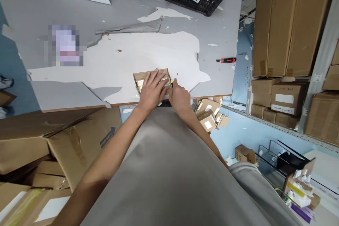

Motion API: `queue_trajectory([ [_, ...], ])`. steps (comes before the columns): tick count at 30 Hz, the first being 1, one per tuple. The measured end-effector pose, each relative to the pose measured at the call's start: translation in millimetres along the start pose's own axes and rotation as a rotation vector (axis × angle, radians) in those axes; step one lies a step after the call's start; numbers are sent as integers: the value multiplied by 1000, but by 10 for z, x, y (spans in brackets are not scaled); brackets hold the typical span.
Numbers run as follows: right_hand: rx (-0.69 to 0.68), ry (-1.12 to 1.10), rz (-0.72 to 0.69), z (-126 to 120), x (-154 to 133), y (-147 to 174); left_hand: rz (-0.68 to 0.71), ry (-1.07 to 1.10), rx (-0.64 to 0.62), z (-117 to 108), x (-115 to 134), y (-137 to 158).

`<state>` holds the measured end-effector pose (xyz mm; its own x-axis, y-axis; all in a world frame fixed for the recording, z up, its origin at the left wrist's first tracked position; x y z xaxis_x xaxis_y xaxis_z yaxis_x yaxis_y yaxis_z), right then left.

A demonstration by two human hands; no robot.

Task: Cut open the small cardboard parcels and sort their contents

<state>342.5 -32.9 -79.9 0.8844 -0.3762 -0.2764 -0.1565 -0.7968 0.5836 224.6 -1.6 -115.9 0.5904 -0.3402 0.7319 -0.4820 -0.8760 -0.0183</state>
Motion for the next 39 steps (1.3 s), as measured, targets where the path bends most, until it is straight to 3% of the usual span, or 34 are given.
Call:
queue_trajectory([
  [8, -91, 109, 130, -49, -68, 171, -13, 125, -14, 77, -26, 0],
  [21, -141, 160, 221, -1, -2, 381, -6, 99, -33, 107, -26, 21],
  [26, -137, 78, 150, -60, 65, 536, -3, 80, -26, -3, -59, 60],
  [30, 41, -225, 26, -156, 316, 395, -23, 41, 5, -183, -226, 225],
  [32, 75, -446, 22, -14, 539, 111, -37, 12, 17, -275, -357, 368],
  [35, 34, -719, 129, 448, 818, -427, -70, -45, 61, -454, -567, 626],
  [39, -68, -942, 184, 1012, 743, -829, -154, -103, 128, -721, -736, 939],
])
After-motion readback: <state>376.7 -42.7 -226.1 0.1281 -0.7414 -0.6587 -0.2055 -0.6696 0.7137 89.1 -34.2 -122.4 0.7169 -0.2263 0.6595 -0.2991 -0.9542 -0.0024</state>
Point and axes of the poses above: each hand's wrist, its own y-axis away from the middle knuckle, its own z-axis out of the palm, x = y × z, the point moved 9 cm from there along -y, towards the middle knuckle, and after that the axes turned 5 degrees about -y, right-handed, at the moved point
